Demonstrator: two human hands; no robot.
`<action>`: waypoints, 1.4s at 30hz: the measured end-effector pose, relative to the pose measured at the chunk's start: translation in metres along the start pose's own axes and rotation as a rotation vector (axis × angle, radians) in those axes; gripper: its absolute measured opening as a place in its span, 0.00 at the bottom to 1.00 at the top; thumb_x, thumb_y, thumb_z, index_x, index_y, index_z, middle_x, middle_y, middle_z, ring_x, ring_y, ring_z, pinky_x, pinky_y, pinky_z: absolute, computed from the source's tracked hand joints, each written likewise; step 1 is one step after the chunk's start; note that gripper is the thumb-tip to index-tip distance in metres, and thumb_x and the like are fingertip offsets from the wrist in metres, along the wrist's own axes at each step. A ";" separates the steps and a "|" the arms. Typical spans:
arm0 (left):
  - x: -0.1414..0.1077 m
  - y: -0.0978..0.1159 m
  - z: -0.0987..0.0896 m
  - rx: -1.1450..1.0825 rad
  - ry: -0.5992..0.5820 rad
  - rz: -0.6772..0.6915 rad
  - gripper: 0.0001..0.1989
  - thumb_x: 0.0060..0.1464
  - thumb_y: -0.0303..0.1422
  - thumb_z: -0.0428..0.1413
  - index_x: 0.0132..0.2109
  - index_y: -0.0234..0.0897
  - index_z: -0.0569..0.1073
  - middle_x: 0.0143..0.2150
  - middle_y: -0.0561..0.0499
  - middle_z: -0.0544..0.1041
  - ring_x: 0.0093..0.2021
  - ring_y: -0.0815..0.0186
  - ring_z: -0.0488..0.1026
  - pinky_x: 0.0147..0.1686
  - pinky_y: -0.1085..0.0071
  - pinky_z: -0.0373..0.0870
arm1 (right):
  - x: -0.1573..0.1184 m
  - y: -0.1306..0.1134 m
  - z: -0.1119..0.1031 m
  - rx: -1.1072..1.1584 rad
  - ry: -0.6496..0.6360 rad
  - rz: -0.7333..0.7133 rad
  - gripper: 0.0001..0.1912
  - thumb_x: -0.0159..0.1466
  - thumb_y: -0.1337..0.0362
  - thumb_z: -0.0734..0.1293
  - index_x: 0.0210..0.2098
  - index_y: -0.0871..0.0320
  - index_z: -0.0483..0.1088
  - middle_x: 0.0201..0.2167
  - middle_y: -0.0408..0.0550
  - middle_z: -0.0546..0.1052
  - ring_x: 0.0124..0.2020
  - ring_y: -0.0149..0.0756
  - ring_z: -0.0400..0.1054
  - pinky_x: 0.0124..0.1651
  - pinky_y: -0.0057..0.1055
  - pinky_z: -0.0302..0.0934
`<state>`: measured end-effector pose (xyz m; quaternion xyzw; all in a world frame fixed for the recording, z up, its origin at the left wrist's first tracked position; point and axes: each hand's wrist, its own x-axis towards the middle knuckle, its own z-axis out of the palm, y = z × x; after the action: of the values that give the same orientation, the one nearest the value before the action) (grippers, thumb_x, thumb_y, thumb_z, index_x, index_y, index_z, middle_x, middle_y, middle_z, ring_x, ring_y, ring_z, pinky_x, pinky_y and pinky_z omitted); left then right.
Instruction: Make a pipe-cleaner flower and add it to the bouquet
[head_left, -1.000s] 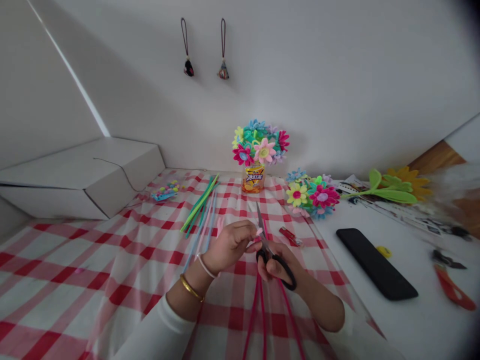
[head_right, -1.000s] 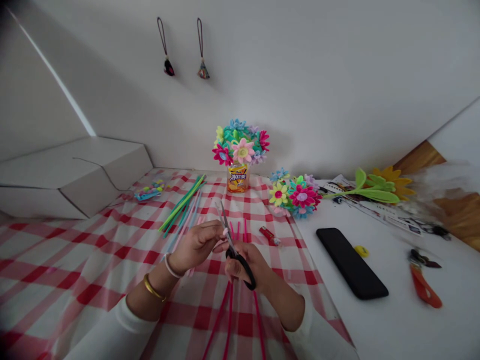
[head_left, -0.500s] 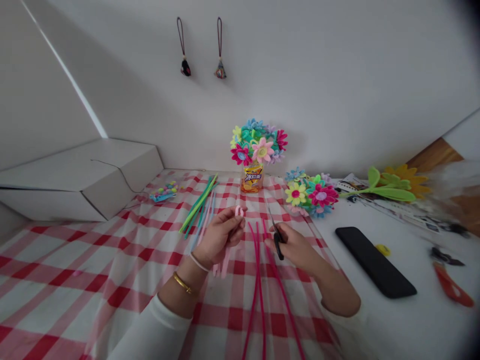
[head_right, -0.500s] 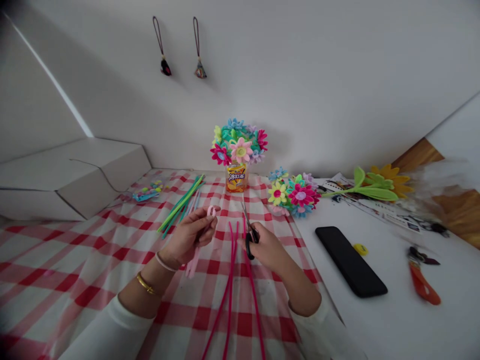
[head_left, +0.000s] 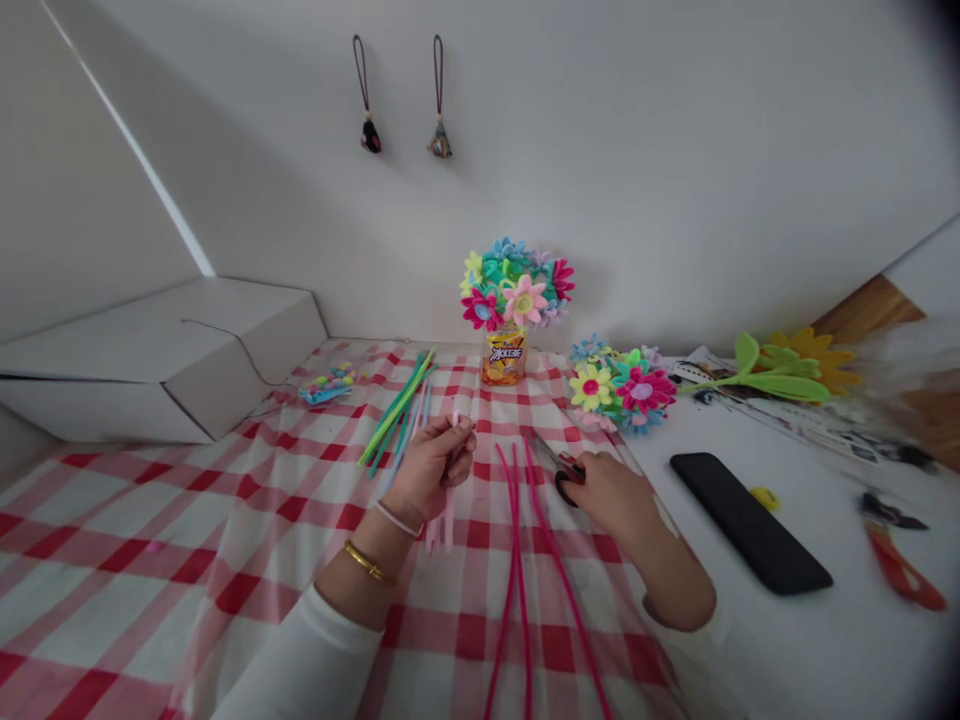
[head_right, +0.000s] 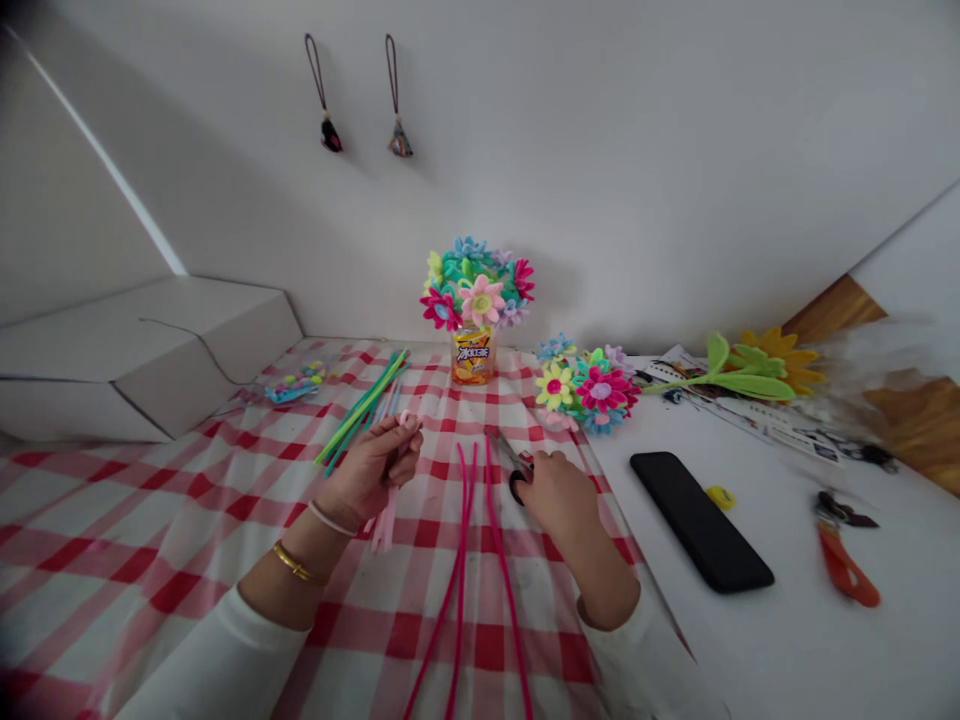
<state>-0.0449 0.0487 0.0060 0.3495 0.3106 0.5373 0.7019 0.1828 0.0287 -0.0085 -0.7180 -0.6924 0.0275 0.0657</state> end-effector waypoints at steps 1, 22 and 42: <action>0.000 -0.001 0.000 0.005 -0.018 -0.010 0.13 0.45 0.34 0.61 0.28 0.34 0.65 0.21 0.59 0.67 0.12 0.82 0.50 0.12 0.80 0.40 | 0.001 0.001 0.000 0.004 0.031 -0.015 0.09 0.56 0.61 0.63 0.31 0.60 0.71 0.34 0.57 0.75 0.35 0.45 0.70 0.30 0.32 0.52; -0.012 -0.024 0.016 0.200 -0.301 -0.218 0.13 0.45 0.38 0.62 0.28 0.31 0.70 0.20 0.56 0.67 0.13 0.80 0.54 0.12 0.79 0.42 | -0.013 -0.033 0.013 1.660 -0.217 -0.140 0.08 0.51 0.61 0.73 0.30 0.56 0.74 0.28 0.42 0.73 0.30 0.29 0.65 0.37 0.29 0.60; -0.009 -0.031 0.017 0.313 -0.286 -0.170 0.15 0.43 0.40 0.62 0.26 0.31 0.70 0.17 0.59 0.63 0.14 0.80 0.51 0.14 0.77 0.41 | -0.014 -0.034 0.007 1.373 0.029 -0.164 0.11 0.56 0.56 0.67 0.28 0.58 0.70 0.26 0.44 0.72 0.30 0.33 0.64 0.35 0.30 0.59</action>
<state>-0.0166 0.0313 -0.0091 0.4994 0.3158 0.3662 0.7188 0.1473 0.0160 -0.0115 -0.4596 -0.5692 0.4452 0.5164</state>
